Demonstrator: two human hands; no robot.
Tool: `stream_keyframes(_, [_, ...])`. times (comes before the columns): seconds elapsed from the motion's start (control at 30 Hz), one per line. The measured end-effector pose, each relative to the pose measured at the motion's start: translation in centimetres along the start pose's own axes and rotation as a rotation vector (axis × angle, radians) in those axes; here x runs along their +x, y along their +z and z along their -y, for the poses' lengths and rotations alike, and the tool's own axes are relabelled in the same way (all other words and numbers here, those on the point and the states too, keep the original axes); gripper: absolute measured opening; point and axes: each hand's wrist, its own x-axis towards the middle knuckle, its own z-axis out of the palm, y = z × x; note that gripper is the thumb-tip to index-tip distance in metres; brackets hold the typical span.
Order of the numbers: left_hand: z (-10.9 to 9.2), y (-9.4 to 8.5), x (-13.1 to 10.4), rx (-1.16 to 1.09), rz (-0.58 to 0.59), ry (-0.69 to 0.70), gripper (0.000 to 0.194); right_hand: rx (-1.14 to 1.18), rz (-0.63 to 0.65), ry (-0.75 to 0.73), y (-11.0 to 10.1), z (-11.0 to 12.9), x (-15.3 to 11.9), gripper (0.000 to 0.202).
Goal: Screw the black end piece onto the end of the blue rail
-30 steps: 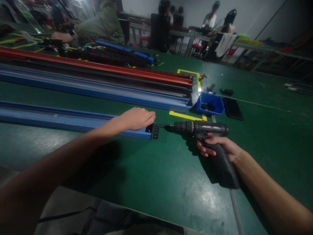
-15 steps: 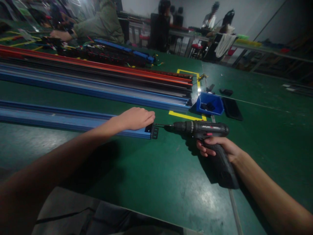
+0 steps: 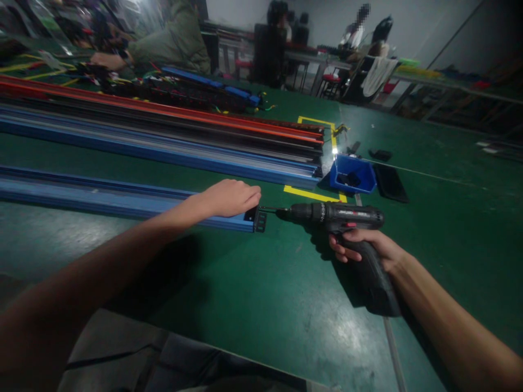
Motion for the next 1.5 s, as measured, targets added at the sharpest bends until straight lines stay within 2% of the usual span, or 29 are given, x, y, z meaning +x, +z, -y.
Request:
stream_keyframes(0.53, [-0.24, -0.38, -0.08, -0.013, 0.007, -0.007, 0.047, 0.018, -0.035, 0.023, 0.12, -0.05, -0.09, 0.022])
stream_keyframes(0.97, [-0.14, -0.15, 0.02, 0.0, 0.011, -0.004, 0.046, 0.024, 0.023, 0.019, 0.01, -0.09, 0.02, 0.026])
stream_keyframes(1.5, [0.45, 0.54, 0.1, -0.01, -0.017, 0.035, 0.045, 0.025, 0.027, 0.008, -0.15, -0.15, 0.09, 0.027])
